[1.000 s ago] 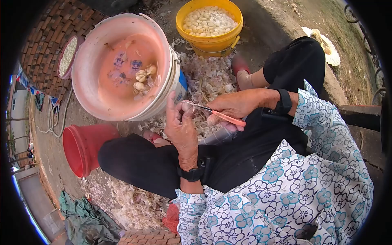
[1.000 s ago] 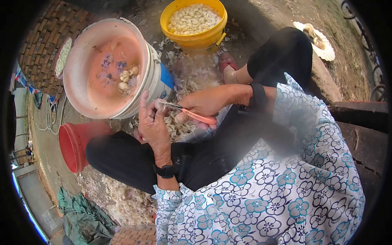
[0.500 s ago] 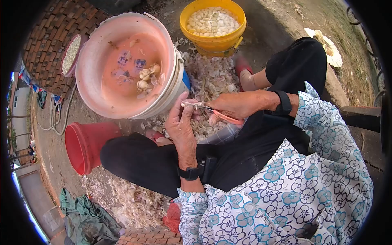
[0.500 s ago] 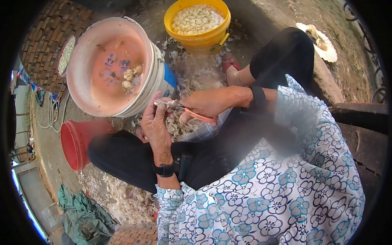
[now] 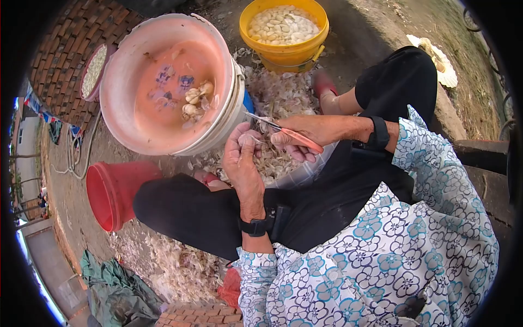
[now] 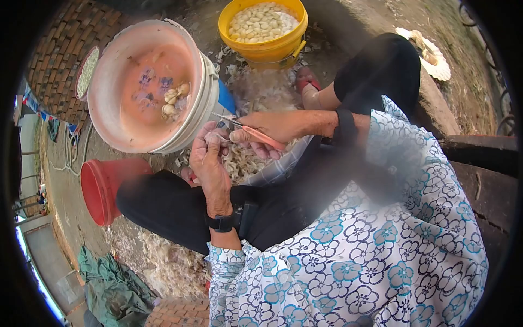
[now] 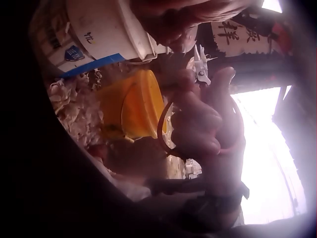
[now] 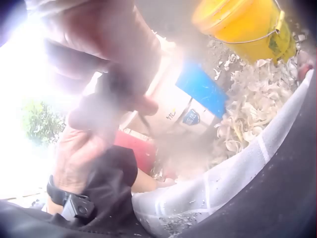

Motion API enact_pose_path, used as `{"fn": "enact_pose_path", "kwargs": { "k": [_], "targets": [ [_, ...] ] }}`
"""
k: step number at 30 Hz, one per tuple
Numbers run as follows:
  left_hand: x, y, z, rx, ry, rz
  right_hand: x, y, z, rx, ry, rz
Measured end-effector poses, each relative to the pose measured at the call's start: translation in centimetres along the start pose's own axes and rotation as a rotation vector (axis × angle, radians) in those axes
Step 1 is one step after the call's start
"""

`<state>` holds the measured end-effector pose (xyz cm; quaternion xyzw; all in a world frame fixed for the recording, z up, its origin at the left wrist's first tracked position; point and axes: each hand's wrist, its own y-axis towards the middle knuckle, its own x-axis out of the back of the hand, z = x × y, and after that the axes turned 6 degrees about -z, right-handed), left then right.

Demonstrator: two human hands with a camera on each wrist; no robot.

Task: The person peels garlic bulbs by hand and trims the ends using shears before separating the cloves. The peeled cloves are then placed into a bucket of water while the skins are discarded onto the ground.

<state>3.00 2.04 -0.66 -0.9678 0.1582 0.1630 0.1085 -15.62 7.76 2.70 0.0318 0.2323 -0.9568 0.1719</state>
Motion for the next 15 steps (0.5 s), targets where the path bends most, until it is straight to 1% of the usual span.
{"fn": "enact_pose_path", "kwargs": {
  "k": [2,4,6,7,8,9,10,11,12,14,15],
  "targets": [
    [0.4,0.0,0.1,0.008,0.010,-0.015,0.8,0.2,-0.2,0.018,0.015,-0.095],
    [0.6,0.1,0.3,0.019,0.019,-0.029,0.1,0.3,-0.4,0.041,0.033,-0.116],
    [0.8,0.2,0.5,0.074,0.015,-0.051,-0.3,0.7,-0.3,0.065,0.053,-0.136],
    [1.3,0.2,0.7,0.076,0.016,-0.053,-0.4,0.9,-0.1,0.124,-0.015,-0.177],
    [1.9,0.4,0.9,0.152,-0.085,-0.047,-0.5,1.2,0.0,0.184,-0.084,-0.218],
    [2.1,0.4,0.9,0.228,-0.186,-0.041,-0.7,1.6,-0.2,0.182,-0.082,-0.217],
    [1.9,0.4,1.0,0.230,-0.186,-0.041,-0.8,2.0,-0.5,0.219,-0.083,-0.258],
    [1.6,0.3,1.3,0.236,-0.310,-0.104,-0.9,2.2,-0.6,0.256,-0.085,-0.300],
    [1.3,0.4,1.4,0.241,-0.433,-0.166,-1.0,2.3,-0.6,0.255,-0.085,-0.300],
    [1.1,0.6,1.7,0.246,-0.471,-0.167,-1.4,2.3,-0.4,0.227,-0.293,-0.317],
    [0.9,0.7,1.7,0.247,-0.509,-0.169,-1.6,2.4,-0.3,0.226,-0.293,-0.316]
  ]
}}
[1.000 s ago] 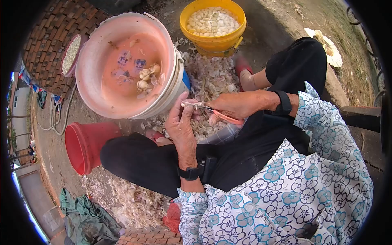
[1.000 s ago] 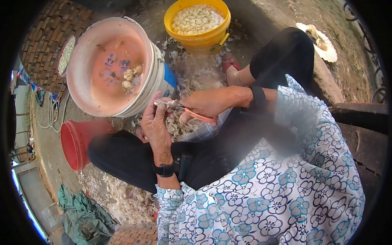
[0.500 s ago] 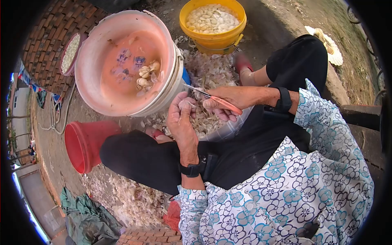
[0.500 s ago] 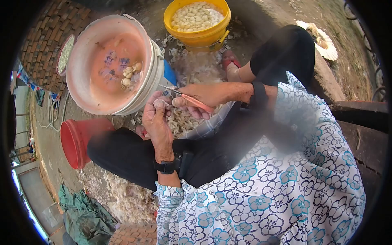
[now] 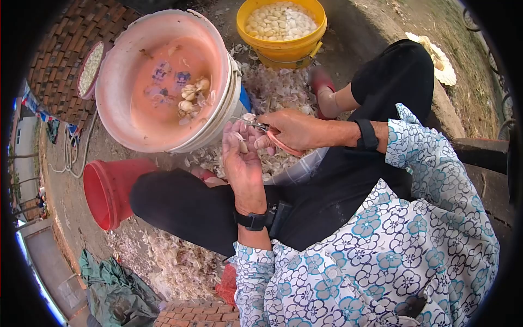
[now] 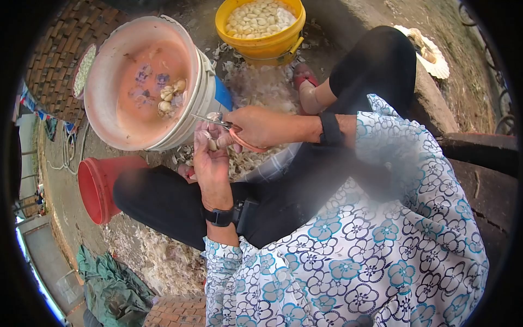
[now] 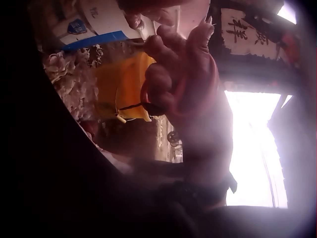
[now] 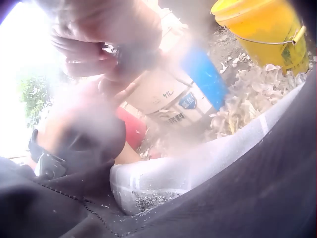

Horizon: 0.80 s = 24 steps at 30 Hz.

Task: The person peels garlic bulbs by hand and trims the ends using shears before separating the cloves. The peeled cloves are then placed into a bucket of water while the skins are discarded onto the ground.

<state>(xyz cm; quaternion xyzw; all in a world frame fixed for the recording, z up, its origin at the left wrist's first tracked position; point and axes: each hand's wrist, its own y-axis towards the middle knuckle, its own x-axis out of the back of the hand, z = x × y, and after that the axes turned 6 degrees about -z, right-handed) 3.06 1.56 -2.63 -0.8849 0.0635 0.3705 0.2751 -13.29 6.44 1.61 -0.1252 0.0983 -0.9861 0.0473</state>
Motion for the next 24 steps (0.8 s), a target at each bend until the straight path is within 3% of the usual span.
{"fn": "enact_pose_path", "kwargs": {
  "k": [2,5,9,11,14,17,24],
  "targets": [
    [-0.5,-0.2,0.1,-0.010,0.034,0.020,-0.6,0.0,0.3,0.046,-0.312,-0.081],
    [-1.4,-0.5,0.6,-0.024,0.070,0.066,-1.6,0.2,0.6,0.086,-0.410,-0.102],
    [-1.5,-0.2,1.2,-0.054,0.146,0.082,-2.3,1.2,-1.9,0.120,-0.414,-0.234],
    [-1.4,-0.2,1.2,-0.055,0.179,0.075,-1.9,1.5,-2.3,0.051,-0.052,-0.243],
    [-1.1,-0.6,0.9,-0.074,0.337,0.017,-0.8,0.9,-1.4,-0.100,0.081,-0.159],
    [-0.4,-0.3,0.9,-0.164,0.520,-0.024,0.1,0.6,-1.3,0.054,-0.156,-0.147],
    [-0.7,-0.6,0.4,-0.195,0.626,-0.049,1.0,0.2,-2.1,0.011,-0.081,0.004]
  ]
}}
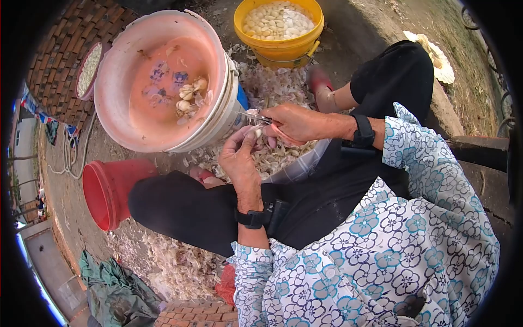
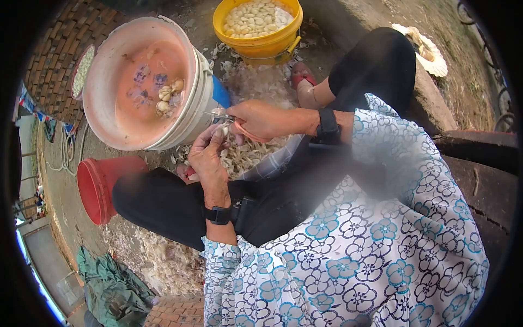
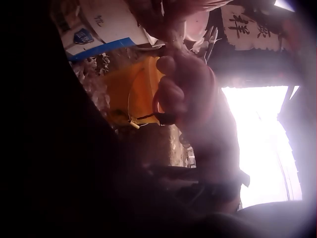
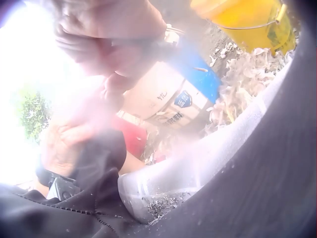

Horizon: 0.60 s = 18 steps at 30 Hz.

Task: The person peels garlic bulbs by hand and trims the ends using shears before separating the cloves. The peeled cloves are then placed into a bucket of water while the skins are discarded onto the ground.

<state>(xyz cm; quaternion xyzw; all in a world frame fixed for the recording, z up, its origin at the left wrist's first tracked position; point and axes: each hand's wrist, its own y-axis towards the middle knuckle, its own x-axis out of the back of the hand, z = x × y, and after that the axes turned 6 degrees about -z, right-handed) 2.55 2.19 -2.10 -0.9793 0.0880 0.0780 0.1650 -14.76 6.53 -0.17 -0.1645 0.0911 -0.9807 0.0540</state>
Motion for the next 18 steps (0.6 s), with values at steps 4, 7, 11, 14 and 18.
{"fn": "enact_pose_path", "kwargs": {
  "k": [4,7,11,14,18],
  "targets": [
    [0.8,0.2,0.4,0.124,-0.174,0.122,-0.1,-0.1,0.6,0.082,0.126,0.015],
    [0.8,0.7,1.5,0.190,-0.244,0.146,-0.6,0.0,0.3,0.075,0.250,0.037],
    [0.6,1.0,2.6,0.358,-0.472,0.161,-1.1,0.3,0.2,-0.160,0.475,0.038],
    [0.9,2.2,3.3,0.297,-0.546,0.029,-1.6,1.2,-0.7,-0.243,0.474,-0.063],
    [0.3,-0.2,-2.6,0.055,-0.013,-0.085,1.2,0.8,0.1,-0.229,0.360,-0.084]
  ]
}}
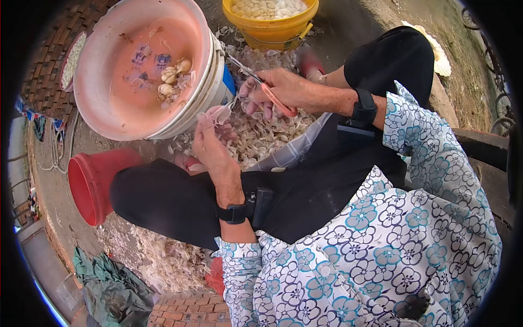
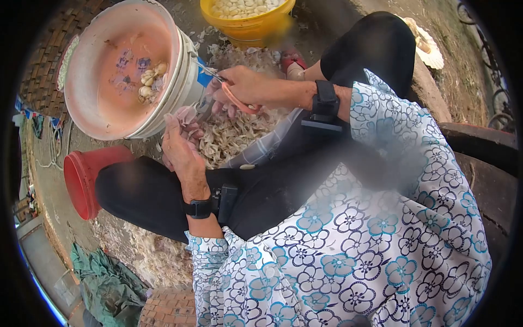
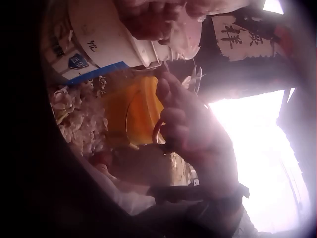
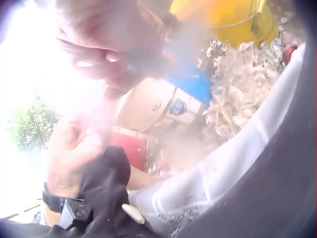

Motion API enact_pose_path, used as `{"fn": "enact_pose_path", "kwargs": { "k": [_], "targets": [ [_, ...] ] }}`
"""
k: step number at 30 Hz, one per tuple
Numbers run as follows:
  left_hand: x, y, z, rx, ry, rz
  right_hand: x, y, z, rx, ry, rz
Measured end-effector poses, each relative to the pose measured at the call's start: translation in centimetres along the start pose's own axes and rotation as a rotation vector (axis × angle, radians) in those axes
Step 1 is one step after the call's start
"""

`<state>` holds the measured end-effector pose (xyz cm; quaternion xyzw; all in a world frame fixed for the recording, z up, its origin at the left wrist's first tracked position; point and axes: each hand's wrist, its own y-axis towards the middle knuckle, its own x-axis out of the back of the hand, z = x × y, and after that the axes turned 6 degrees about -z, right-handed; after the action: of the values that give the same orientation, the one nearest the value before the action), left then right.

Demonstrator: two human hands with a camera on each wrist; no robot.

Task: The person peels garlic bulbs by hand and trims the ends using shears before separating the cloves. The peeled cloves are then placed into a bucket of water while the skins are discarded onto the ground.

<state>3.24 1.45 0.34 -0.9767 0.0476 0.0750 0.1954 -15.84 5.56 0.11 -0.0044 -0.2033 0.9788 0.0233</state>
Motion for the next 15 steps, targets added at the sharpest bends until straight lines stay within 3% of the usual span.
{"fn": "enact_pose_path", "kwargs": {
  "k": [1,3,4,6,7,8,11,12,13,14,15],
  "targets": [
    [0.9,0.6,0.1,0.016,0.005,-0.003,0.6,-0.3,0.3,-0.015,0.006,0.001],
    [2.1,1.3,-0.2,-0.023,0.394,0.103,1.4,-0.9,0.6,0.186,-0.274,0.006],
    [1.9,1.0,-0.3,-0.011,0.398,0.103,1.5,-1.0,0.4,0.175,-0.269,0.008],
    [1.1,-0.1,-1.3,-0.795,1.452,0.038,1.4,-1.4,0.1,0.570,-0.902,-0.157],
    [0.9,-0.5,-1.4,-0.989,1.559,-0.010,1.1,-2.1,0.6,0.471,-0.816,-0.125],
    [0.7,-1.3,-1.9,-0.979,1.564,-0.003,1.1,-2.1,0.2,0.463,-0.810,-0.120],
    [1.3,-3.0,-2.6,-0.855,1.325,0.515,1.6,-2.1,-0.7,0.574,-0.933,-0.210],
    [1.5,-3.4,-2.6,-0.853,1.330,0.524,1.8,-2.1,-0.2,0.347,-0.694,-0.116],
    [1.6,-3.7,-2.6,-0.890,1.297,0.803,2.0,-2.0,0.1,0.128,-0.453,-0.025],
    [1.5,-3.9,-2.5,-0.919,1.246,1.083,2.2,-1.9,0.2,0.129,-0.449,-0.033],
    [1.5,-4.0,-2.3,-0.925,1.246,1.091,2.4,-1.9,0.3,0.135,-0.415,0.012]
  ]
}}
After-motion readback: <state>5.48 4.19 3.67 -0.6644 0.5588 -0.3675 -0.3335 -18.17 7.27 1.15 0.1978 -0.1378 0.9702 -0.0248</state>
